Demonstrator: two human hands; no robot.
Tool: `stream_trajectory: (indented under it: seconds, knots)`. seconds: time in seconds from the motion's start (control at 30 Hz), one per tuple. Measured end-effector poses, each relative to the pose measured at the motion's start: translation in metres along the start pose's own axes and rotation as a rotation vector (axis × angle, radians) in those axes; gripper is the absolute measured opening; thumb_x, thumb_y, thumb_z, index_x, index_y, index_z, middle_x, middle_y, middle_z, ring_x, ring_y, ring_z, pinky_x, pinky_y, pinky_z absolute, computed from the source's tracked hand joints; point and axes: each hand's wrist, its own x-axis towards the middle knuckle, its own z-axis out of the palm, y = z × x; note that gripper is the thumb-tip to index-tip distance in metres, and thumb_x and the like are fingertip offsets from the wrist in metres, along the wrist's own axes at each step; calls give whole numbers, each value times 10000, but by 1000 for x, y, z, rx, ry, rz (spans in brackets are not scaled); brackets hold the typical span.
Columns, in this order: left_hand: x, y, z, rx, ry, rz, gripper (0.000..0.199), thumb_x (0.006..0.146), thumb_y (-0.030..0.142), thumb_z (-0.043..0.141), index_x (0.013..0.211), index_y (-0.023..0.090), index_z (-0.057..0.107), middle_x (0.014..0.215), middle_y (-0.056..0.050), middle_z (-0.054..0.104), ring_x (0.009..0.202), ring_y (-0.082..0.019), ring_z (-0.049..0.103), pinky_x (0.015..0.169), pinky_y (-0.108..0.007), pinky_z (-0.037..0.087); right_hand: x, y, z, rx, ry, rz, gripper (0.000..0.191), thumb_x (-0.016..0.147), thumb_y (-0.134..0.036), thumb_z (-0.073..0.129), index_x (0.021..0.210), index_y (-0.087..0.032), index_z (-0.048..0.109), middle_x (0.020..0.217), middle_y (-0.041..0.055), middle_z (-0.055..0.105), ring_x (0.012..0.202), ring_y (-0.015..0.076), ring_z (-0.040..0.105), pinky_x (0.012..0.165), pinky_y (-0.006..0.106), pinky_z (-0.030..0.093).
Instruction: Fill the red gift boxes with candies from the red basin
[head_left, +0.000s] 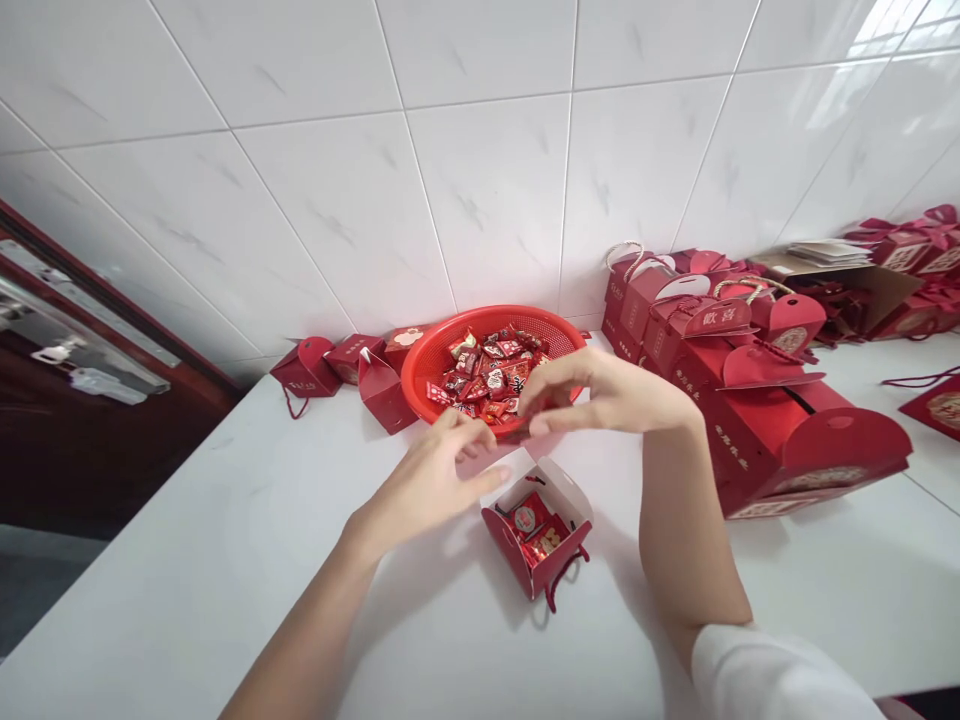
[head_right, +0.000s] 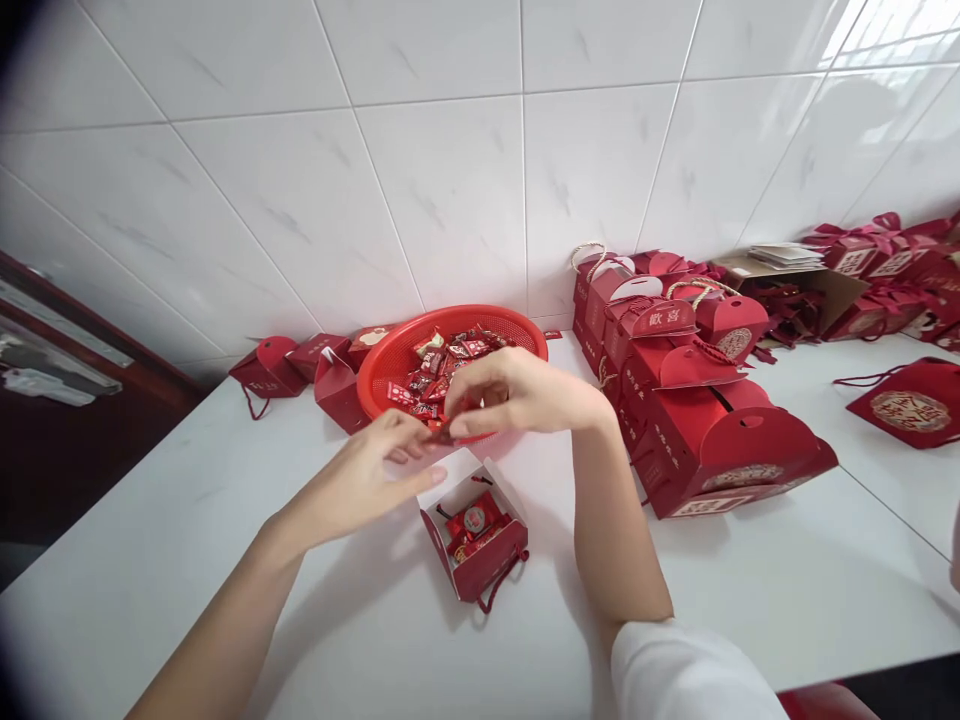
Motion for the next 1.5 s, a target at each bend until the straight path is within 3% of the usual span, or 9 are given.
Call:
stream_trajectory:
  seconds: [0.1,0.2,0.37,0.57,0.73,0.97,1.1,1.27,1.5]
  knots:
    - [-13,6,-1,19,-261,-34,194,831,419,643,888,238,685,988,-38,654,879,-225,655,755,-330,541,0,-12,11,-147,-258,68,131,854,-236,707,940,-140,731,766,10,706,654,110,603,617,225,436]
    - [-13,10,-2,-58,-403,-6,175,833,309,605,987,244,658,1030,-21,670,865,-202,647,763,-301,509,8,-14,26,-305,-349,193,160,808,-196,738,960,-150,721,773,9,712,669,125,608,608,230,406]
    - [-12,7,-2,34,-379,-108,86,839,291,560,850,223,509,813,21,602,672,-161,542,589,-267,387,13,-17,35,-485,-301,374,211,815,-205,727,1020,-159,705,862,39,731,789,179,629,621,251,383]
    - [-12,2,1,-61,-293,-32,174,881,230,476,709,209,460,668,46,514,577,-120,455,552,-251,347,6,-24,33,-525,-262,391,161,847,-213,712,998,-160,699,878,41,714,760,167,615,616,260,367]
    - [-8,1,3,-81,-129,71,262,927,217,456,893,227,716,925,-5,740,856,-188,664,747,-282,498,-3,-30,30,-506,-231,388,153,867,-230,700,1008,-168,705,908,38,712,761,155,619,621,257,373]
    - [-2,-3,5,-64,-65,25,245,846,304,645,1051,228,755,1116,-31,767,1028,-244,697,879,-334,552,-10,-32,38,-512,-295,425,140,869,-215,677,993,-189,736,817,25,703,725,158,616,610,256,361]
    - [-1,-7,-2,-69,-179,-5,518,725,327,764,1230,230,700,1264,-52,715,1138,-292,662,899,-353,563,-23,-26,44,-602,-271,508,268,830,-246,706,1089,-174,708,930,63,714,780,199,633,617,276,361]
    - [-3,-10,-11,-41,-315,25,702,657,310,793,1341,249,646,1427,-77,610,1307,-346,550,984,-396,531,-47,-20,39,-531,-226,584,569,828,-543,701,1248,-165,634,1079,108,697,932,258,646,718,309,427]
    - [-5,-5,-10,-64,-413,168,426,733,252,717,1154,307,747,1394,-31,622,1247,-294,587,996,-367,496,-42,-15,51,-627,-197,653,421,780,-478,778,1013,-168,613,992,90,689,898,266,632,667,295,372]
